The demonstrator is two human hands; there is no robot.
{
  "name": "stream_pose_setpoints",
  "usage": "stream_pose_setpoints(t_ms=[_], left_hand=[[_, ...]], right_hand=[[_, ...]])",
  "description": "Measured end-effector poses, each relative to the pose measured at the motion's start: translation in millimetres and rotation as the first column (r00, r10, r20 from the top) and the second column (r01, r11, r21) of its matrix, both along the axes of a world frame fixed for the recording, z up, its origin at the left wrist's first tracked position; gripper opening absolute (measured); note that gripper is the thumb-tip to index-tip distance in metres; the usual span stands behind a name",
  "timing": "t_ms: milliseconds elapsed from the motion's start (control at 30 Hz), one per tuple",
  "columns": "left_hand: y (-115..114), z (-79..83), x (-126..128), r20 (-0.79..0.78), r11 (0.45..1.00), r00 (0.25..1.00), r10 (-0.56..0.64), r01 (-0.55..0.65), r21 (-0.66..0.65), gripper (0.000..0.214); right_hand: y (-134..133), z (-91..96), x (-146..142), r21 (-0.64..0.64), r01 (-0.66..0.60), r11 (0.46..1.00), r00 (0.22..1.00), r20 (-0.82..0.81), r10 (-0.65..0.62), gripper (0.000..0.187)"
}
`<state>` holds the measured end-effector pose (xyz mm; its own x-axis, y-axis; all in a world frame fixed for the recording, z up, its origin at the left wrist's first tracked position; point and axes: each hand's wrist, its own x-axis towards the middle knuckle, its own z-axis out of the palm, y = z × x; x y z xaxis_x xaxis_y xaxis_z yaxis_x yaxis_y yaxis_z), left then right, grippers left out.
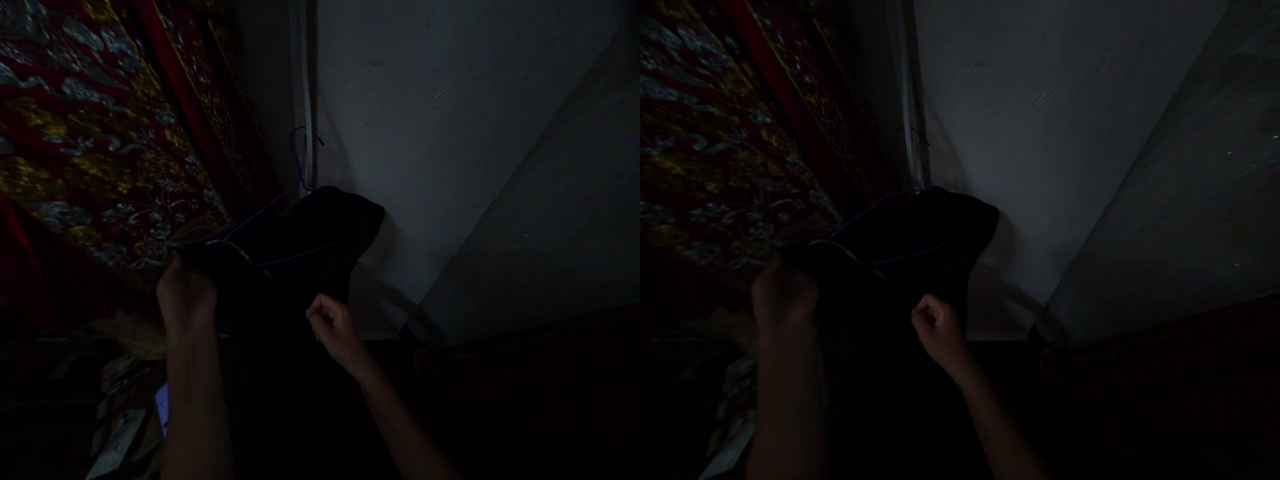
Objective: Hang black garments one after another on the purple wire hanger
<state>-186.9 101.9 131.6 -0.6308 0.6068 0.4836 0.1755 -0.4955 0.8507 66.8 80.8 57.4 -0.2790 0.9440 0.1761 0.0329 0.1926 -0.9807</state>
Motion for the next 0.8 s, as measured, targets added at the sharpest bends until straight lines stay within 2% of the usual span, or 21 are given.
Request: stream_pose_setpoints(t_ms=[33, 100, 200, 267, 300, 367, 400, 467, 533, 600, 633, 700, 733, 800], left_hand=[[-2, -17.1, -5, 0.278, 0.995, 0.960, -0.025, 0.051, -0.084, 0.031], [-9, -53.3, 3, 0.470, 0.983, 0.883, -0.007, 0.092, -0.157, 0.031], [-24, -100.9, 43, 0.534, 0.968, 0.845, -0.022, 0.152, -0.200, 0.025], [-33, -118.8, 71, 0.555, 0.956, 0.831, -0.040, 0.193, -0.219, 0.023], [-38, -121.9, 83, 0.563, 0.953, 0.825, -0.051, 0.209, -0.220, 0.026], [-48, -116.5, 101, 0.551, 0.948, 0.827, -0.109, 0.253, -0.192, 0.030], [-53, -108.9, 108, 0.513, 0.944, 0.843, -0.161, 0.284, -0.170, 0.029], [-61, -87.9, 121, 0.332, 0.920, 0.894, -0.301, 0.364, -0.146, 0.023], [-68, -65.7, 130, 0.021, 0.876, 0.894, -0.448, 0.443, -0.189, 0.018], [-69, -48.6, 134, -0.244, 0.844, 0.813, -0.529, 0.472, -0.257, 0.018], [-68, -43.0, 134, -0.321, 0.829, 0.767, -0.556, 0.484, -0.280, 0.020], [-61, -37.7, 131, -0.354, 0.772, 0.686, -0.636, 0.552, -0.316, 0.032], [-56, -37.5, 128, -0.326, 0.715, 0.636, -0.699, 0.611, -0.340, 0.043], [-46, -40.1, 122, -0.228, 0.548, 0.500, -0.836, 0.732, -0.405, 0.068]], right_hand=[[-11, -2.3, -2, -0.034, -0.016, 0.999, 1.000, -0.021, 0.015, 0.017], [-29, -7.1, -3, -0.091, -0.027, 0.995, 0.996, -0.088, 0.019, 0.019], [-42, -19.6, 3, -0.138, 0.037, 0.990, 0.986, -0.158, -0.059, 0.024], [-44, -29.9, 12, -0.102, 0.185, 0.978, 0.974, -0.111, -0.196, 0.026], [-44, -34.2, 17, -0.046, 0.275, 0.960, 0.958, -0.069, -0.277, 0.025], [-43, -39.5, 23, 0.112, 0.385, 0.916, 0.922, -0.001, -0.387, 0.019], [-42, -40.1, 24, 0.176, 0.372, 0.911, 0.924, 0.020, -0.381, 0.027], [-40, -37.8, 21, 0.214, 0.230, 0.949, 0.969, 0.042, -0.244, 0.052], [-37, -31.9, 15, 0.187, 0.074, 0.980, 0.996, 0.032, -0.082, 0.056], [-33, -23.5, 10, 0.145, 0.003, 0.989, 1.000, 0.001, -0.003, 0.040], [-31, -18.6, 11, 0.114, -0.001, 0.993, 1.000, -0.016, 0.003, 0.031], [-26, -8.5, 18, 0.011, 0.026, 1.000, 0.999, -0.045, -0.025, 0.024], [-24, -3.7, 24, -0.053, 0.044, 0.998, 0.998, -0.051, -0.047, 0.023], [-21, 4.2, 40, -0.180, 0.044, 0.983, 0.998, -0.040, -0.052, 0.021]])
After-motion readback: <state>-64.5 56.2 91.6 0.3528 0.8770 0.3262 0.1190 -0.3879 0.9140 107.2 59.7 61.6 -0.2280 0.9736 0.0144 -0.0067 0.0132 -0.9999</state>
